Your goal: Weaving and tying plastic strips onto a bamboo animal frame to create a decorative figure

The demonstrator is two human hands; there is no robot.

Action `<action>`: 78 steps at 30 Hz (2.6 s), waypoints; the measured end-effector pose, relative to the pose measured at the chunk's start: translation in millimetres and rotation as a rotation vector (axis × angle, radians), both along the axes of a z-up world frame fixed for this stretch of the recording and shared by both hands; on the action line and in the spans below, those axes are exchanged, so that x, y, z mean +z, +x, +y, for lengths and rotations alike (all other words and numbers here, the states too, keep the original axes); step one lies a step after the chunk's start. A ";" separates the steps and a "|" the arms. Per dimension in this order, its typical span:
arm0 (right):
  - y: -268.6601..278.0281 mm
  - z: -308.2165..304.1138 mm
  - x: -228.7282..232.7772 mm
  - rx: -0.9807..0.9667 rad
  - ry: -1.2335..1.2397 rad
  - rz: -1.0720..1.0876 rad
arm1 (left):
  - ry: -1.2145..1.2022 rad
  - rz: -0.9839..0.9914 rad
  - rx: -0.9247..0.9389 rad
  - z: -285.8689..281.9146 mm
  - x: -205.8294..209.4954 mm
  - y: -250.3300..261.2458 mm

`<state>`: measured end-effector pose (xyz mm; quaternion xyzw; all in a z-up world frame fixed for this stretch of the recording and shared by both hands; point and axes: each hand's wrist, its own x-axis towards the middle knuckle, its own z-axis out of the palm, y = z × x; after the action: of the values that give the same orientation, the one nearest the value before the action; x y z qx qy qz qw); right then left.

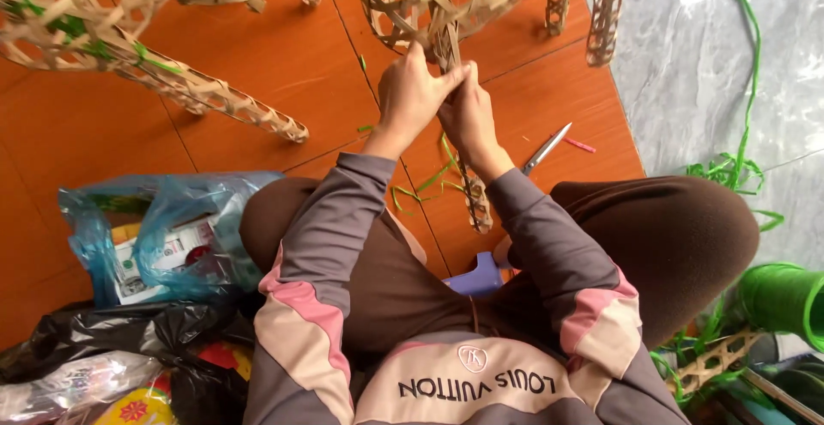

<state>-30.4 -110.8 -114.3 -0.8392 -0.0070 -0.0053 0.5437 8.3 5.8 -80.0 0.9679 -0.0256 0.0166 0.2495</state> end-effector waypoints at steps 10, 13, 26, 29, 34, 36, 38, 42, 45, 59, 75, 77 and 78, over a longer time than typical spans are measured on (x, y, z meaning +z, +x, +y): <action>-0.6 -52.8 -151.6 0.319 0.090 0.231 | -0.045 0.083 0.106 30.5 21.1 7.9; -41.7 -24.3 -205.9 0.627 -0.196 0.094 | -0.002 0.046 0.093 37.0 37.9 6.8; -122.4 87.7 -233.0 0.965 -0.579 -0.172 | 0.007 -0.056 0.019 55.4 47.8 -10.0; -123.3 81.2 -228.7 0.923 -0.476 -0.184 | 0.074 -0.032 0.021 61.6 36.3 -11.8; -86.3 59.9 -205.4 0.727 -0.199 0.002 | -0.045 -0.015 0.086 62.8 41.1 -5.4; -83.4 53.7 -203.1 0.660 -0.143 0.234 | -0.025 0.002 0.109 61.1 36.7 -4.9; -92.5 53.5 -221.7 0.979 -0.233 -0.294 | -0.028 -0.020 0.102 62.2 34.9 -4.8; -118.1 68.2 -206.4 0.914 -0.488 0.065 | 0.034 -0.058 0.094 62.7 36.4 -7.6; -126.9 80.7 -211.3 0.781 -0.528 -0.112 | 0.043 -0.080 0.094 65.0 29.2 -15.4; -82.8 47.1 -197.7 0.507 0.042 0.659 | -0.025 -0.042 0.118 74.7 25.3 -10.7; -12.8 -133.3 281.6 0.183 -0.522 -0.228 | -0.285 -0.039 0.124 54.6 33.1 5.2; -45.4 -125.1 306.9 -0.033 -0.148 -0.427 | -0.375 0.076 0.089 53.0 39.5 0.3; -42.1 -133.9 288.2 -0.046 -0.140 -0.437 | -0.364 0.067 0.077 50.8 39.7 -0.8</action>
<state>-72.5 -244.6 173.9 -0.8537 -0.1057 -0.1988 0.4696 7.6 56.6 -40.3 0.9070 0.0233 -0.0016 0.4206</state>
